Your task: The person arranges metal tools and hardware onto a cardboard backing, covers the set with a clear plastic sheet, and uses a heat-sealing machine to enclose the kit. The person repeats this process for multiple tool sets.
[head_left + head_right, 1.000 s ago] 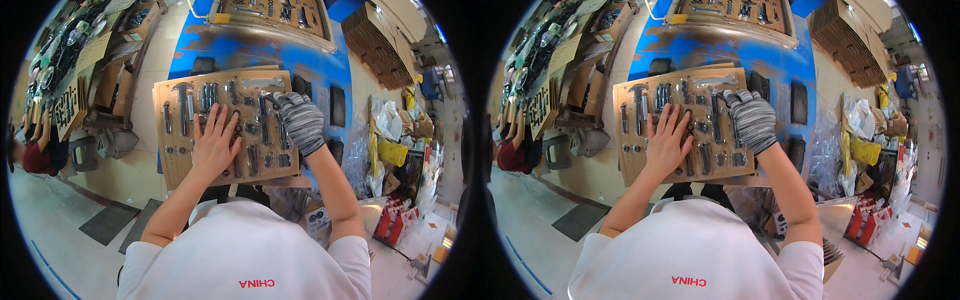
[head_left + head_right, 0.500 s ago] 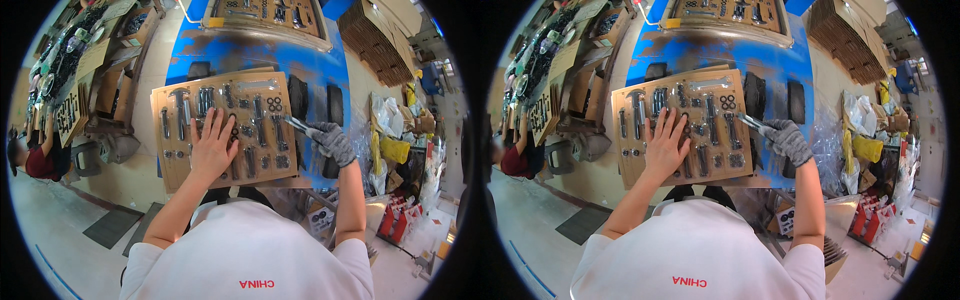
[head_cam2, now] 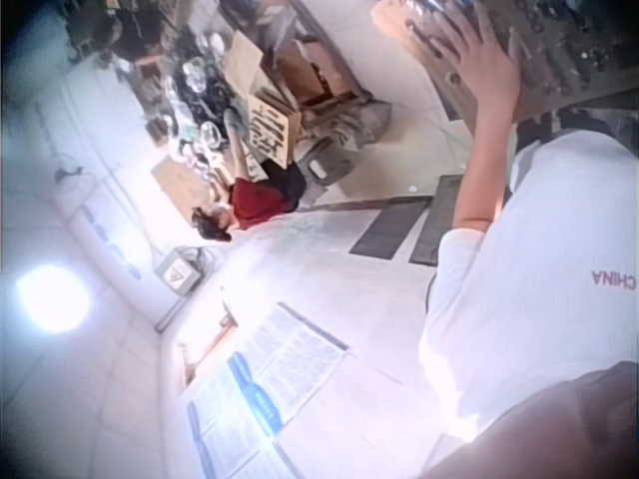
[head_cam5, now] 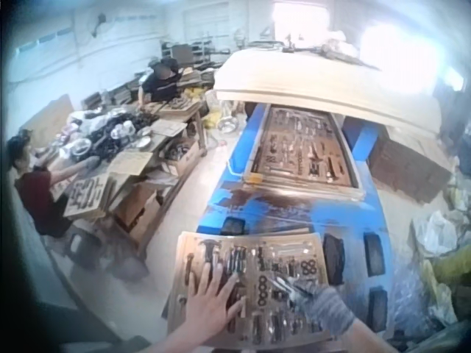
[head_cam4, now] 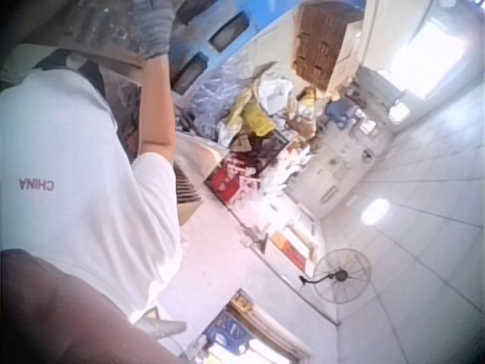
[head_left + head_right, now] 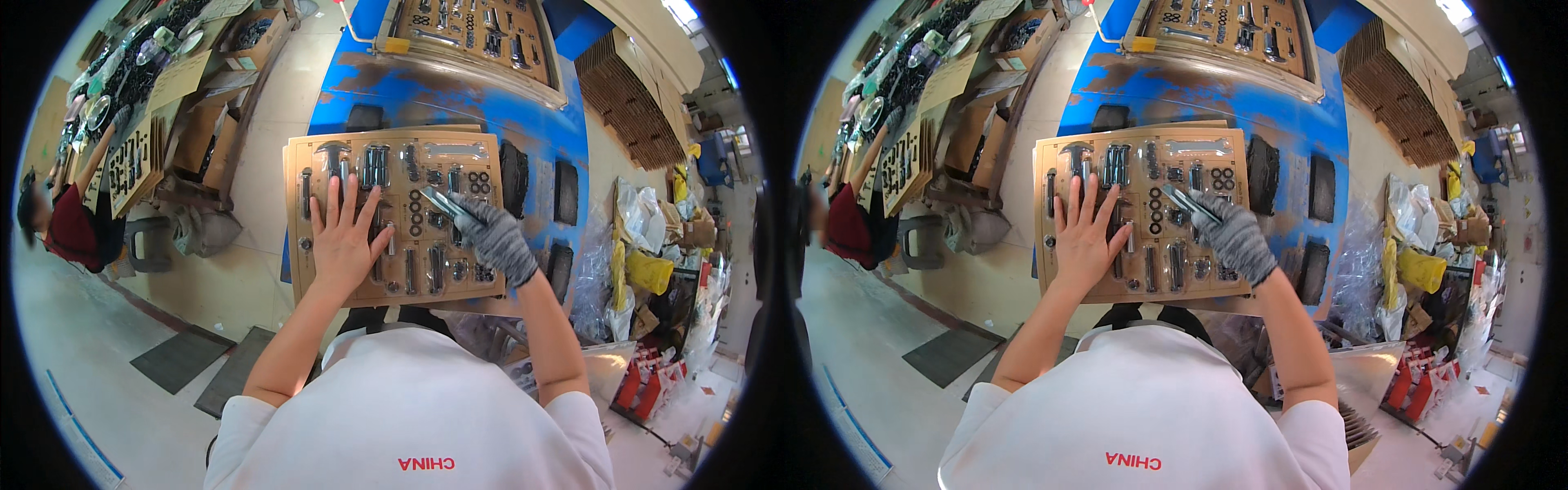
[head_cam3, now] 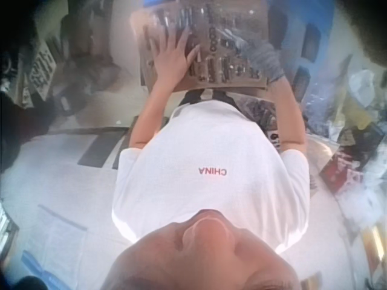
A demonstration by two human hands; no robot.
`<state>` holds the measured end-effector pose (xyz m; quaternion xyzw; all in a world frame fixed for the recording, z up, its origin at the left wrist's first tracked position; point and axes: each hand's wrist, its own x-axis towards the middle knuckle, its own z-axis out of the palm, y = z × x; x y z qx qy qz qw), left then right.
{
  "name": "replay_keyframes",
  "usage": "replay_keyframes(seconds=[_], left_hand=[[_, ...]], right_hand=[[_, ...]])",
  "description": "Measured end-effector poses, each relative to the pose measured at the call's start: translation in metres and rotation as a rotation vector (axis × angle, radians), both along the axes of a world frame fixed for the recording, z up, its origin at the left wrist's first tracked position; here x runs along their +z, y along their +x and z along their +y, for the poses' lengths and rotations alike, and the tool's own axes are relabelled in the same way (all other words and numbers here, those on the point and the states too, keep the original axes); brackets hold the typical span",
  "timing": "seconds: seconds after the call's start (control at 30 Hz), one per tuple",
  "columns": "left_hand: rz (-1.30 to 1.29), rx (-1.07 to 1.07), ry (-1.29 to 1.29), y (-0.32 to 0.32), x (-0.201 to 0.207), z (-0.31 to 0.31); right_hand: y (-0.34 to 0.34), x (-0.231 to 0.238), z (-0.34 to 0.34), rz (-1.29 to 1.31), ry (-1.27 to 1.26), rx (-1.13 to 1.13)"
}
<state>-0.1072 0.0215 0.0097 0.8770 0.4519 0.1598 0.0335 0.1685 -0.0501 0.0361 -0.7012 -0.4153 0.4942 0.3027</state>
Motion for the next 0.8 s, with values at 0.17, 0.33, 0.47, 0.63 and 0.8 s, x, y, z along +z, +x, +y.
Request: replay_keyframes(seconds=[0.17, 0.33, 0.47, 0.63, 0.8], left_hand=[[-0.015, 0.001, -0.001, 0.001, -0.004, 0.001], [-0.048, 0.024, -0.045, 0.001, -0.001, 0.0], [-0.054, 0.055, -0.061, 0.001, -0.005, 0.001], [-0.023, 0.057, -0.037, -0.001, -0.01, 0.003], [-0.041, 0.057, -0.046, -0.002, -0.01, 0.002]], right_hand=[[-0.009, -0.004, -0.032, -0.145, 0.134, 0.135], [-0.011, 0.051, -0.022, -0.214, -0.049, 0.237], [-0.049, 0.038, 0.059, 0.064, 0.028, -0.155], [-0.061, 0.016, 0.032, 0.206, -0.168, -0.132], [-0.067, 0.001, -0.019, 0.027, 0.116, -0.059]])
